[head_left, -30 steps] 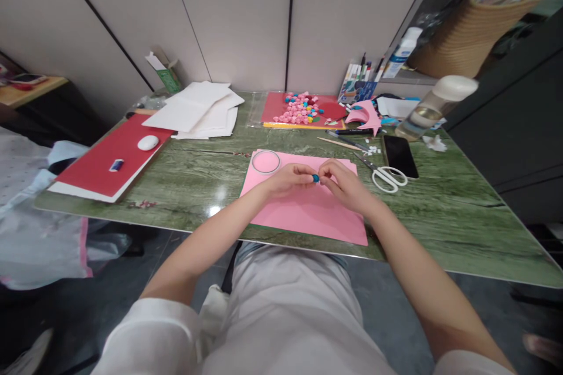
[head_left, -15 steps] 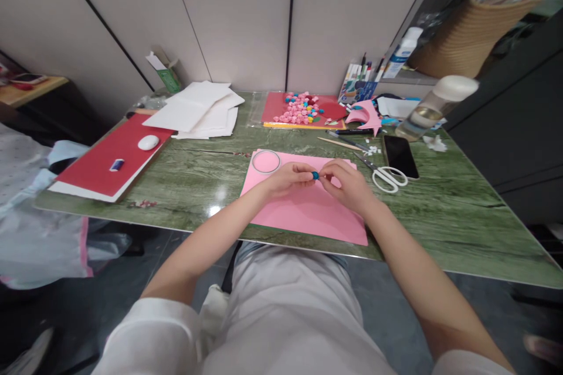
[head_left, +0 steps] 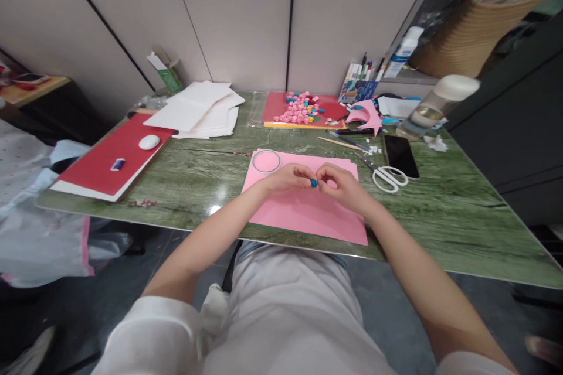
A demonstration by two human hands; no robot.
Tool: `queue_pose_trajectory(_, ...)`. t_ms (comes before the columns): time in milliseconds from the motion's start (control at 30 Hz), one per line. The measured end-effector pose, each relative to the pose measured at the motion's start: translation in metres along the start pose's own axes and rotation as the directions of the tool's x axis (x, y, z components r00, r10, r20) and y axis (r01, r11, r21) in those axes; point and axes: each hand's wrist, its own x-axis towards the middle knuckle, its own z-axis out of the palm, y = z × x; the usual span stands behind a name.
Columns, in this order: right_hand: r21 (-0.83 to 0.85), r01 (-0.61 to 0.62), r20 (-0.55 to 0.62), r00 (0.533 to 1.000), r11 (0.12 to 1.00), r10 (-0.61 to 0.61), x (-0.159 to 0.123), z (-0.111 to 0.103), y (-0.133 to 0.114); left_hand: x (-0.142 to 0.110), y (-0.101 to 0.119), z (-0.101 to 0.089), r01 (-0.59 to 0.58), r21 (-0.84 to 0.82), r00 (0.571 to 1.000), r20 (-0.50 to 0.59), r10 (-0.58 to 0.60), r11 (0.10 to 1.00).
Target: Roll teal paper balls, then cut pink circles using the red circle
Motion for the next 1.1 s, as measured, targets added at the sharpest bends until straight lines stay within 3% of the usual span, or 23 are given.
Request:
queue_pose_trajectory(233, 0.252, -0.186, 0.104, 0.981, 0.95, 0.165, 0.001, 0.0, 0.003, -0.001, 0.001, -0.001, 0.011, 0.034, 1.0, 0.009, -0.011, 0.999)
queue_pose_trajectory(433, 0.424, -0.314, 0.084, 0.948, 0.849, 0.308, 0.005, 0.003, 0.017, -0.002, 0.003, 0.004, 0.023, 0.065, 0.999, 0.031, -0.025, 0.998)
queue_pose_trajectory(533, 0.395, -0.335, -0.113, 0.906, 0.855, 0.407, 0.007, -0.008, 0.032, -0.002, 0.004, 0.006, 0.034, 0.097, 0.998, 0.046, -0.039, 0.995)
queue_pose_trajectory(633, 0.324, -0.33, -0.336, 0.836, 0.886, 0.434, 0.006, -0.035, 0.057, -0.002, 0.005, 0.006, 0.035, 0.108, 0.998, 0.049, -0.041, 0.994)
queue_pose_trajectory(700, 0.229, -0.358, -0.518, 0.743, 0.905, 0.424, 0.002, -0.057, 0.078, -0.002, 0.006, 0.007, 0.031, 0.11, 0.998, 0.057, -0.038, 0.993)
queue_pose_trajectory(733, 0.049, -0.438, -0.671, 0.651, 0.898, 0.354, 0.0, -0.067, 0.089, -0.001, 0.007, 0.008, 0.029, 0.115, 0.998, 0.056, -0.036, 0.993)
queue_pose_trajectory(767, -0.097, -0.524, -0.732, 0.614, 0.846, 0.296, -0.003, -0.076, 0.101, -0.001, 0.008, 0.008, 0.028, 0.123, 0.998, 0.05, -0.034, 0.992)
queue_pose_trajectory(833, -0.244, -0.59, -0.719, 0.643, 0.77, 0.265, -0.008, -0.089, 0.121, -0.001, 0.01, 0.009, 0.023, 0.139, 0.999, 0.027, -0.027, 0.99)
queue_pose_trajectory(967, -0.331, -0.527, -0.645, 0.732, 0.783, 0.22, -0.013, -0.095, 0.144, 0.0, 0.011, 0.01, -0.001, 0.167, 0.999, -0.032, 0.007, 0.986)
queue_pose_trajectory(1100, -0.388, -0.543, -0.647, 0.736, 0.745, 0.199, -0.013, -0.094, 0.146, 0.002, 0.01, 0.008, -0.04, 0.187, 0.981, -0.181, 0.074, 0.982)
